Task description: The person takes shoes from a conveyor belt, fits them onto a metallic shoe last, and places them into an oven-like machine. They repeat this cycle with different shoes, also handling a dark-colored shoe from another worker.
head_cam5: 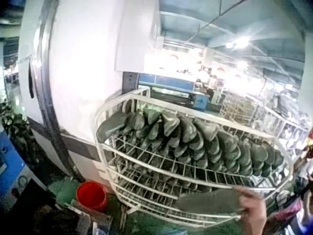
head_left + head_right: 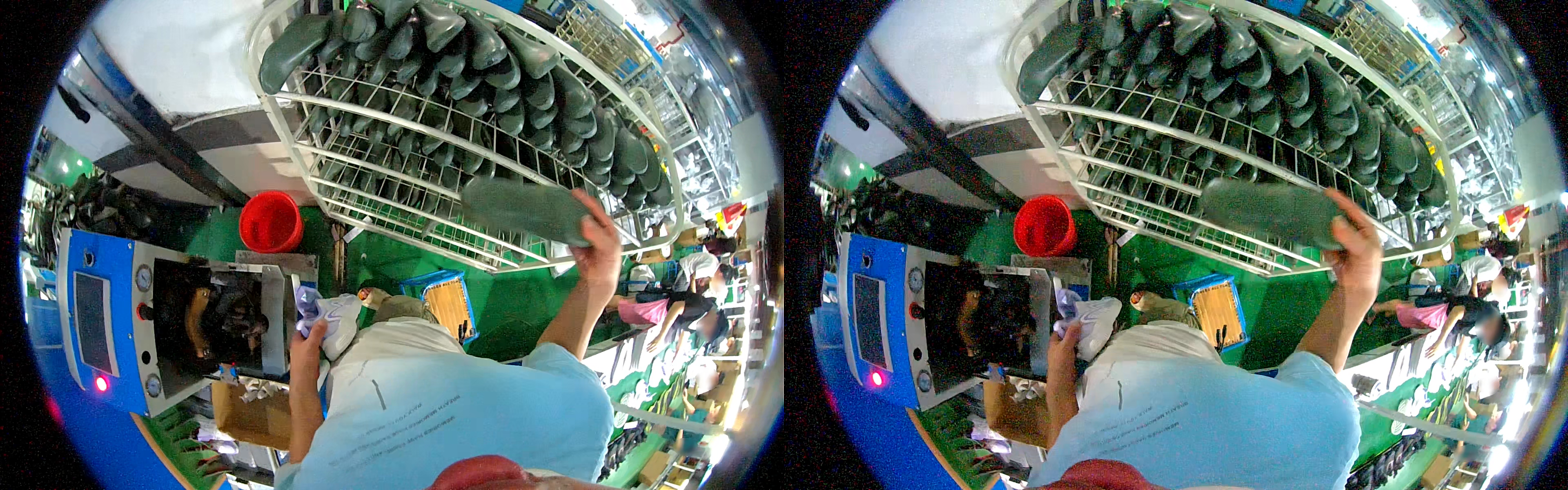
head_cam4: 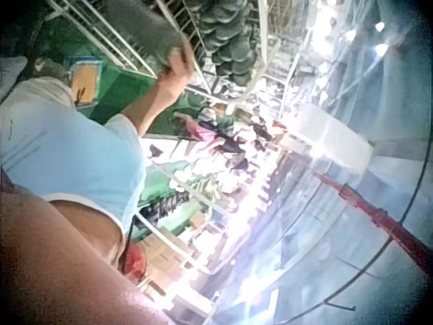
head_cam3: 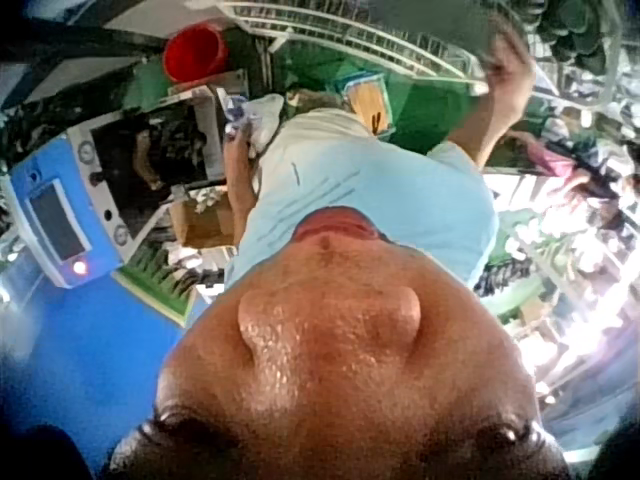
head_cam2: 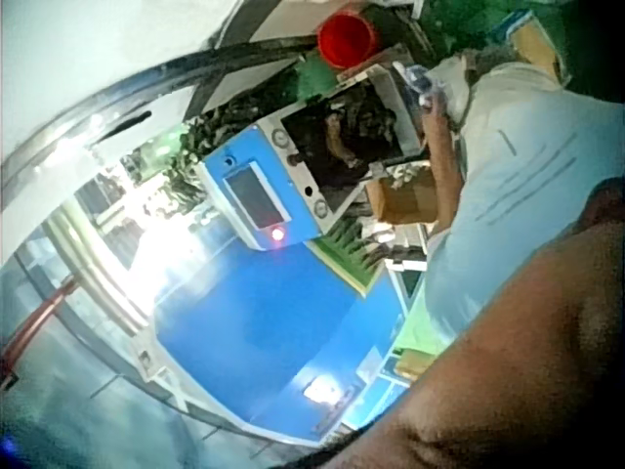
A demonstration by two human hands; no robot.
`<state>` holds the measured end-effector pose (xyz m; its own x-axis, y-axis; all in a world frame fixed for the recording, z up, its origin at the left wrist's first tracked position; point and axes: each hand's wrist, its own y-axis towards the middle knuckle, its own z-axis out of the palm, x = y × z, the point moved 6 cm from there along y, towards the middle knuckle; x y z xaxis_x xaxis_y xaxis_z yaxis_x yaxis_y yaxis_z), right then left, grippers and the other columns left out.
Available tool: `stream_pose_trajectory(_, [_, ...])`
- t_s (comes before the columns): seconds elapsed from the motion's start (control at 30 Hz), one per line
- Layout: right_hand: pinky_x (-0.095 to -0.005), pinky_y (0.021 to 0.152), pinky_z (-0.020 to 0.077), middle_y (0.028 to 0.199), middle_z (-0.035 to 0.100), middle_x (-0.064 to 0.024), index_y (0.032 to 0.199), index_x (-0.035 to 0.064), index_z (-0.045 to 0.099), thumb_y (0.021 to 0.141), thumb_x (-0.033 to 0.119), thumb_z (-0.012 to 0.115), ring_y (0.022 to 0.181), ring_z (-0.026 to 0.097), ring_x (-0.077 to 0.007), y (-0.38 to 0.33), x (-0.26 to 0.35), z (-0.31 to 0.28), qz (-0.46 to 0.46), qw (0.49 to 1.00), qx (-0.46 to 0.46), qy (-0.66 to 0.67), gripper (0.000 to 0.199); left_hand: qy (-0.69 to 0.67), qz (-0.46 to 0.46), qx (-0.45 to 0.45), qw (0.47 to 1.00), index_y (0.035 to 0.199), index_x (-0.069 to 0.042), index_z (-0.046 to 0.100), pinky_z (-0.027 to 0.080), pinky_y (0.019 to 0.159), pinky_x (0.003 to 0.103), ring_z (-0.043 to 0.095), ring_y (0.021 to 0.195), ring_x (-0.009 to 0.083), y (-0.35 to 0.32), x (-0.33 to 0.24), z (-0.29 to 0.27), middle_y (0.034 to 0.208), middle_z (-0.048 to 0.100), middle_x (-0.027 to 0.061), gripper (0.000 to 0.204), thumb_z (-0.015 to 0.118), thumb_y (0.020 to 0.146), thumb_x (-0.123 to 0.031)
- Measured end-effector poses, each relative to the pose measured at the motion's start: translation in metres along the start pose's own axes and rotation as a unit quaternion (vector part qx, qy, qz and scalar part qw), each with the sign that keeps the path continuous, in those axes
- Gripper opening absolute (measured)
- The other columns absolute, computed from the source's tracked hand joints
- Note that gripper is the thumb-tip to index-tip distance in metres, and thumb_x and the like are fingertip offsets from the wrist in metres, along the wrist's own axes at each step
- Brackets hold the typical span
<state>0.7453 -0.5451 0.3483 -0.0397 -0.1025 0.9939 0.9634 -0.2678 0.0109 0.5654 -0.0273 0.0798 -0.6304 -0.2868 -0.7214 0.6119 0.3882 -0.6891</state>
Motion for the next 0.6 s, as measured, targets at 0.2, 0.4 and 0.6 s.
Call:
stream_pose_trajectory(0.2, [-0.0378,0.094,0.0575,0.137,0.062,-0.0175,0.145,-0.0051,0.050,0.087,0.029,0.076,0.113,0.065,-0.0250,0.119,0.074,0.021,-0.283,0.937,-0.061,-0.195,0.072,0.009,0.018,-0.008,1.000,0.119,0.002,0.066,0.052,0.085,0.031,0.065,0.093,0.0162,-0.013,0.027,-0.007,0.107,0.071,0.0076,0.051,0.076,0.089,-0.038])
stream_pose_trajectory(0.4, [-0.0388,0.097,0.0550,0.139,0.060,-0.0171,0.145,-0.0032,0.050,0.090,0.031,0.072,0.117,0.063,-0.0263,0.271,-0.003,0.096,-0.247,0.799,0.039,-0.546,0.068,0.027,-0.001,-0.026,0.999,0.113,-0.004,0.072,0.052,0.088,0.037,0.066,0.093,0.0227,-0.037,0.038,-0.018,0.105,0.072,0.0118,0.062,0.071,0.083,-0.059])
stream_pose_trajectory(0.6, [-0.0399,0.100,0.0525,0.141,0.059,-0.0168,0.146,-0.0012,0.051,0.094,0.034,0.068,0.121,0.061,-0.0275,0.352,-0.022,0.177,-0.244,0.696,0.051,-0.673,0.065,-0.208,0.024,-0.100,0.973,0.127,0.007,0.064,0.050,0.097,0.035,0.066,0.107,0.0254,-0.066,0.046,-0.015,0.120,0.070,0.0175,0.076,0.078,0.079,-0.051])
